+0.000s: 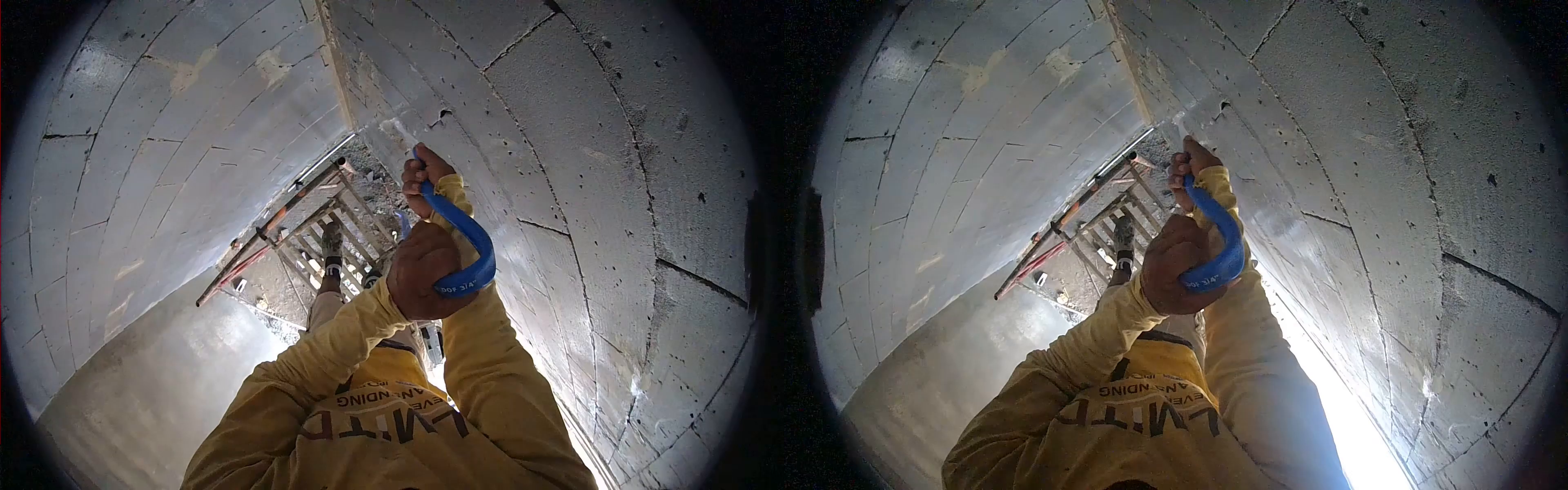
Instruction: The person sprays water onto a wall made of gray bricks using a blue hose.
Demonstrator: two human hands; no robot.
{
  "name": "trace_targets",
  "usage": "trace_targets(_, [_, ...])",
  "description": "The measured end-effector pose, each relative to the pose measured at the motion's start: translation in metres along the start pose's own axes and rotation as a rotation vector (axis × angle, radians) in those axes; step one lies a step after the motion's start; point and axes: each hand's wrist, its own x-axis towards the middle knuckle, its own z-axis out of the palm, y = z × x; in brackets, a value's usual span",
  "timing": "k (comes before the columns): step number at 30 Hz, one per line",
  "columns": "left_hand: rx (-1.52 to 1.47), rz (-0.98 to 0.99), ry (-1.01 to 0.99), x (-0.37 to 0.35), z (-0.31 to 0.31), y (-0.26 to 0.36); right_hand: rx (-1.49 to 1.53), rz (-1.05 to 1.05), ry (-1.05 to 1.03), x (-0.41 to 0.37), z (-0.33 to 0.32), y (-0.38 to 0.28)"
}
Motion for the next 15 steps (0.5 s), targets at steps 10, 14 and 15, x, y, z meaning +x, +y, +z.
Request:
trace_targets(10, [0.037, 0.05, -0.025, 0.019, -0.002, -0.002, -0.209, -0.162, 0.12, -0.006, 0.02, -0.007])
trace_targets(14, [-0.089, -0.03, -0.01, 0.02, 0.003, -0.011, -0.188, -0.081, 0.109, -0.004, 0.013, 0.0])
trace_targets(15, [-0.143, -0.086, -0.025, 0.021, 0.003, -0.012, -0.19, -0.078, 0.119, -0.003, 0.014, 0.001])
